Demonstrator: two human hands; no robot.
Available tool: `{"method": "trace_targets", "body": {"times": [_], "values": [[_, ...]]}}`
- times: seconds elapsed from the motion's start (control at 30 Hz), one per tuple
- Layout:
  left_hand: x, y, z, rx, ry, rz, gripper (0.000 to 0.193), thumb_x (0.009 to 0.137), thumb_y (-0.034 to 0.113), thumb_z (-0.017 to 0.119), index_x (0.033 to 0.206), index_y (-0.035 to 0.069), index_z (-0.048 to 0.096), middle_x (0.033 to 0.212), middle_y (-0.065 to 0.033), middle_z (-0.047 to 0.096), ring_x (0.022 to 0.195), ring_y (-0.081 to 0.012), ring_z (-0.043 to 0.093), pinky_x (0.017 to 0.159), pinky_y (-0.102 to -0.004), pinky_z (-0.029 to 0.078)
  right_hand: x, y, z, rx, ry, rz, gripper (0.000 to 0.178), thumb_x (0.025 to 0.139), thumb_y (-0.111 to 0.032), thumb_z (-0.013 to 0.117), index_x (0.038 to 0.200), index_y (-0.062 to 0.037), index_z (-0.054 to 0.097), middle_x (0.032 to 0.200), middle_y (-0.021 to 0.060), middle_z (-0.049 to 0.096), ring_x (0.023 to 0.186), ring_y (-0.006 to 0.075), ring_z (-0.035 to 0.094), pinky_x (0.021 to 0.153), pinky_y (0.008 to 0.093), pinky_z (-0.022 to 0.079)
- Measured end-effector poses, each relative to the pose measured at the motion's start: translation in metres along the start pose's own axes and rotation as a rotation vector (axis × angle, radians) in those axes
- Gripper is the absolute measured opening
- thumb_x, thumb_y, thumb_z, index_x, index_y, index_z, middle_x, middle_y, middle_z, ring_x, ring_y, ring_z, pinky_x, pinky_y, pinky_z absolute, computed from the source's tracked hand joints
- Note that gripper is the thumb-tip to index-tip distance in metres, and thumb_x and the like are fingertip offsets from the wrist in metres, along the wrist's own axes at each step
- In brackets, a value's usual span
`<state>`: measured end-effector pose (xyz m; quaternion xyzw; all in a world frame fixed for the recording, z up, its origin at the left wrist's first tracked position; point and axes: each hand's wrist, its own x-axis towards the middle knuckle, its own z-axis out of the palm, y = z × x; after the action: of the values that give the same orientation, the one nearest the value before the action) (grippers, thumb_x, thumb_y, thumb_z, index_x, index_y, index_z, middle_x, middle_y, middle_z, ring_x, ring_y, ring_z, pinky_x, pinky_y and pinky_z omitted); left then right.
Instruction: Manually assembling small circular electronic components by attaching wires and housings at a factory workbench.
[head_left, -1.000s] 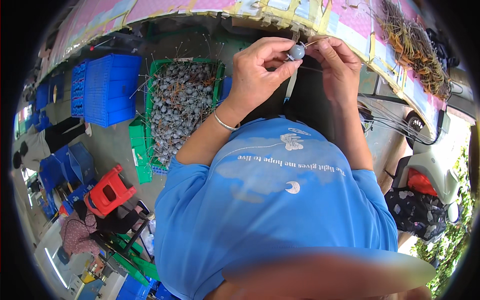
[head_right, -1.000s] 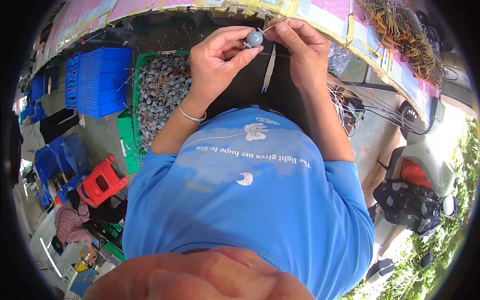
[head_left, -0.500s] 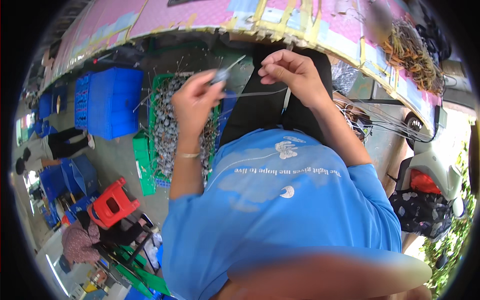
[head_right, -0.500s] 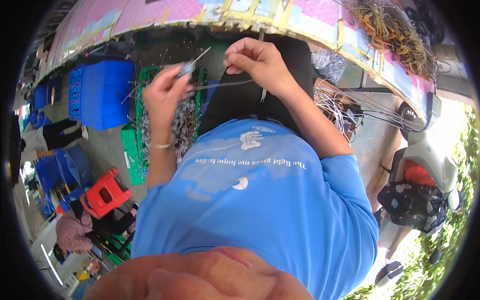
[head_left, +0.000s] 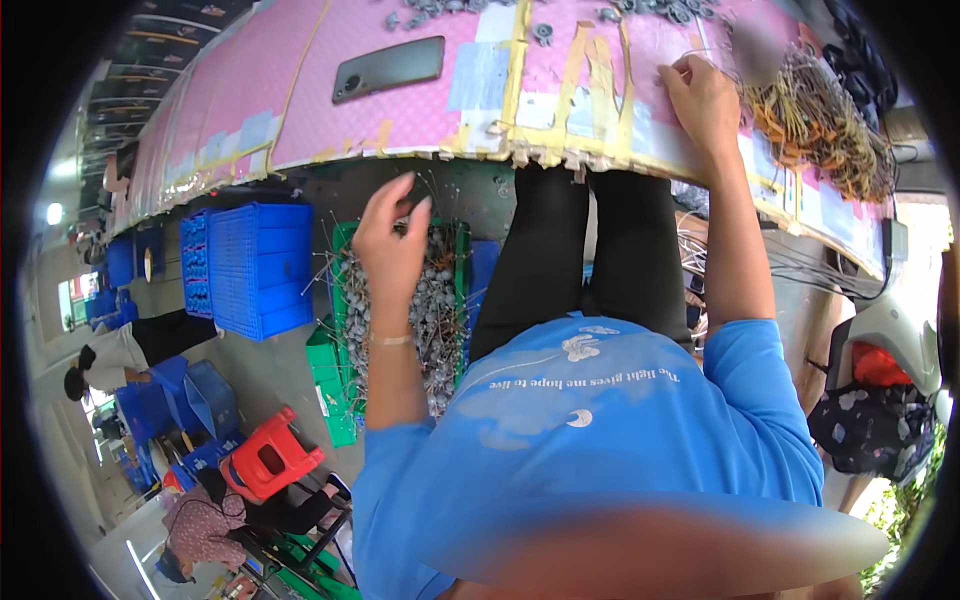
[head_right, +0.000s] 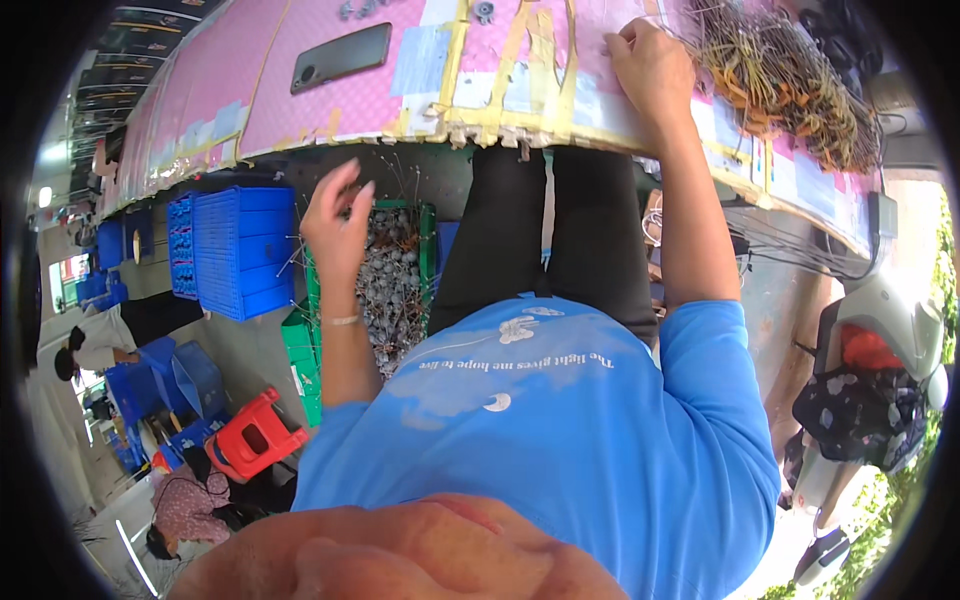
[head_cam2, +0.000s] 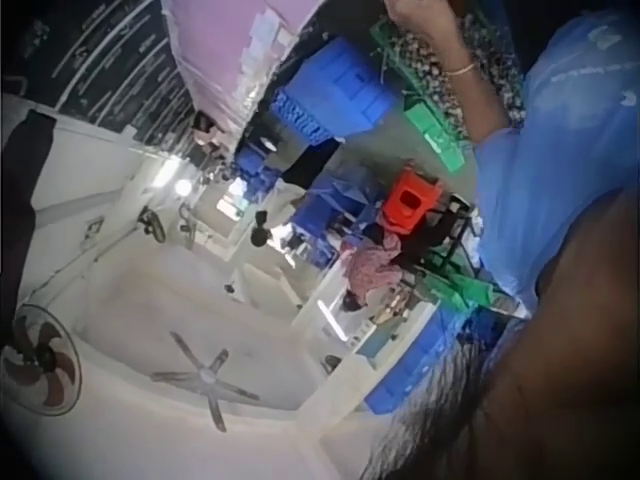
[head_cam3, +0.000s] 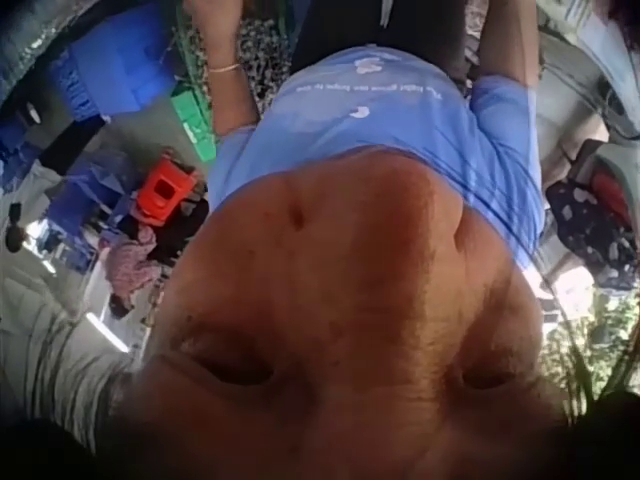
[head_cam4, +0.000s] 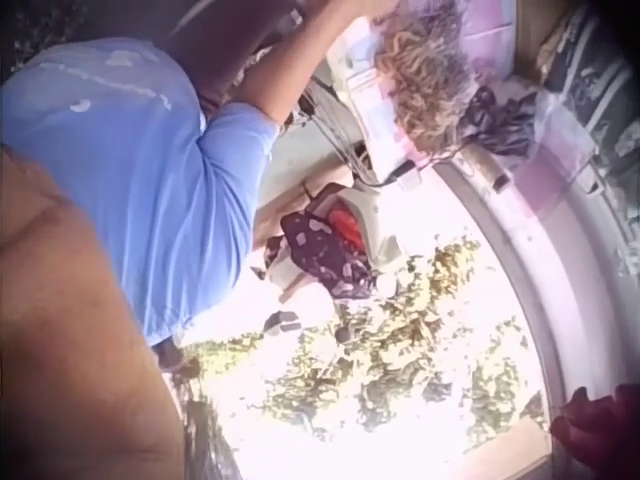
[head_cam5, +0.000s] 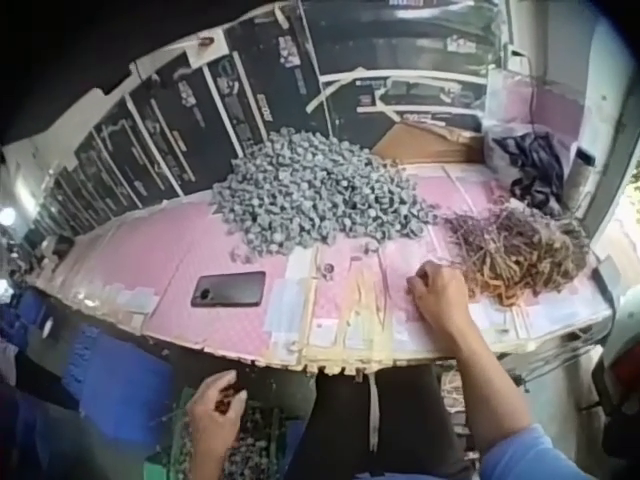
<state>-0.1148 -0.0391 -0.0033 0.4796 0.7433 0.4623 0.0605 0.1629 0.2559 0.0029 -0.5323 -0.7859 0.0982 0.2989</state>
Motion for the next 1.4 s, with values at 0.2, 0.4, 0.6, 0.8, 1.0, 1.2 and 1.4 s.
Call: {"method": "trace_targets", "body": {"times": [0.2,0.4,0.6,0.8,1.0,1.2,1.4], "values": [[0.132,0.07,0.09,0.211,-0.062,0.64,0.024,0.081,0.008,0.068,0.105,0.005,0.068,0.105,-0.0106,0.068,0.093,-0.0297,0.065,0.082,-0.0343,0.054,0.001,-0.004,0.003,0.016,0.109,0.079,0.036,0.084,-0.038,0.068,0.093,-0.0035,0.07,0.078,0.0152,0.07,0.072,0.0302,0.068,0.069,0.039,0.052],[0.218,0.106,0.173,0.306,-0.404,1.162,0.017,0.081,0.003,0.059,0.097,-0.001,0.064,0.092,-0.0173,0.067,0.086,-0.0365,0.065,0.076,-0.0403,0.053,0.004,-0.009,0.004,-0.05,0.041,0.072,0.035,0.083,-0.04,0.069,0.094,-0.0063,0.071,0.071,0.0145,0.069,0.069,0.0315,0.067,0.066,0.0407,0.052],[0.199,0.103,0.177,-0.004,-0.247,0.827,0.024,0.08,0.001,0.061,0.103,-0.005,0.066,0.095,-0.0158,0.069,0.084,-0.0309,0.068,0.072,-0.0363,0.055,-0.005,-0.005,-0.008,0.288,0.049,0.042,0.02,0.084,-0.024,0.073,0.088,-0.005,0.069,0.064,0.0052,0.065,0.061,0.0144,0.065,0.058,0.0297,0.05],[0.089,0.084,0.137,-0.824,-0.422,-0.107,0.026,0.081,-0.005,0.068,0.107,-0.004,0.063,0.1,-0.0118,0.069,0.076,-0.0182,0.071,0.068,-0.0277,0.058,-0.044,-0.033,-0.024,0.976,-0.137,0.189,0.012,0.086,-0.012,0.073,0.089,-0.0016,0.066,0.071,0.0004,0.064,0.063,0.0063,0.062,0.056,0.0196,0.048],[0.011,0.084,0.11,-1.061,-0.57,-0.356,0.032,0.082,-0.006,0.068,0.112,-0.007,0.059,0.101,-0.0156,0.067,0.085,-0.0237,0.072,0.071,-0.0299,0.06,-0.111,-0.067,-0.045,0.978,-0.363,0.109,0.008,0.087,-0.005,0.071,0.09,0.0001,0.066,0.075,0.0009,0.065,0.068,0.0057,0.062,0.06,0.0201,0.05],[-0.002,0.094,0.092,-1.111,-0.538,-0.37,0.036,0.085,-0.005,0.062,0.121,-0.007,0.059,0.108,-0.016,0.067,0.087,-0.0192,0.07,0.07,-0.0306,0.062,-0.132,-0.076,-0.053,0.759,-0.387,0.007,0.008,0.086,-0.004,0.071,0.088,0.0008,0.066,0.075,0.001,0.067,0.067,0.0055,0.06,0.06,0.0199,0.048],[-0.006,0.098,0.087,-1.067,-0.406,-0.362,0.03,0.088,-0.003,0.056,0.117,-0.008,0.061,0.105,-0.0182,0.068,0.085,-0.0218,0.071,0.065,-0.0295,0.063,-0.149,-0.08,-0.056,0.751,-0.399,-0.003,0.008,0.086,-0.003,0.071,0.086,0.0014,0.064,0.073,0.0005,0.065,0.067,0.005,0.059,0.06,0.0195,0.047]]}}
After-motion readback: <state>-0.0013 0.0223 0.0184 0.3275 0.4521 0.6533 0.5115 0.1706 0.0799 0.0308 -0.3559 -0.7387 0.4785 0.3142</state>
